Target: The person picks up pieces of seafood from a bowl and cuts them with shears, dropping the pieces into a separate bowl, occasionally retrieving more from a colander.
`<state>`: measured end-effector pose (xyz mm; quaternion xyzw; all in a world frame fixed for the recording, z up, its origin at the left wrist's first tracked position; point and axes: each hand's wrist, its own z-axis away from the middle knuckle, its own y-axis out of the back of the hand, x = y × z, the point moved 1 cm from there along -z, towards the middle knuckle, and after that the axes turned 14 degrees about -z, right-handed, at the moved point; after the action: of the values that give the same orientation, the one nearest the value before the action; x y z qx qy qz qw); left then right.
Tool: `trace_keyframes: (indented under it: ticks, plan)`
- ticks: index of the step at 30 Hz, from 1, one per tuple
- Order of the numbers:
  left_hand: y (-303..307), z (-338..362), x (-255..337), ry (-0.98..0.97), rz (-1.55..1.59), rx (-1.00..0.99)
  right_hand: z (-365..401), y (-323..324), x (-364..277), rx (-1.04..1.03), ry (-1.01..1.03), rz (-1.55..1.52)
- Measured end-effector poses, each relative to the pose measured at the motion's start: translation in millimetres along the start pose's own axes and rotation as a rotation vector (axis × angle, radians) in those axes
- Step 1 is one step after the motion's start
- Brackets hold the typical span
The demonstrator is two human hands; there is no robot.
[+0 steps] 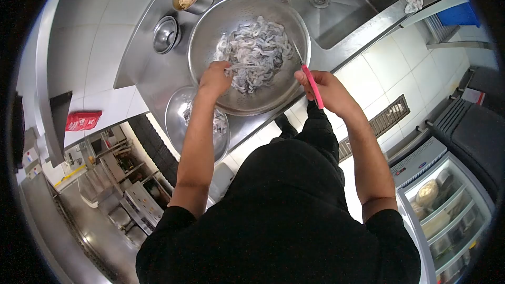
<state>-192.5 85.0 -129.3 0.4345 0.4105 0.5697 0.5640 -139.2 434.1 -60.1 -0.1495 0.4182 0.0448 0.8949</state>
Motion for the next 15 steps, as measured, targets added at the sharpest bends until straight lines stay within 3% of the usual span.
trace_keyframes:
  ticks: [1,4,7,10,15]
  plan:
    - [-3,1,-1,0.000,-0.038,-0.008,0,-1,1,-0.010,-0.006,-0.005]
    - [10,4,15,-0.075,0.018,0.215,3,-8,-1,0.012,-0.009,0.018]
    - [32,0,44,-0.067,0.085,0.093,4,-10,1,0.018,-0.013,0.013]
    - [0,-17,55,-0.045,-0.094,-0.017,1,-5,7,0.011,-0.046,0.051]
    - [-17,-25,55,-0.013,-0.048,0.038,1,-2,11,0.021,-0.016,0.063]
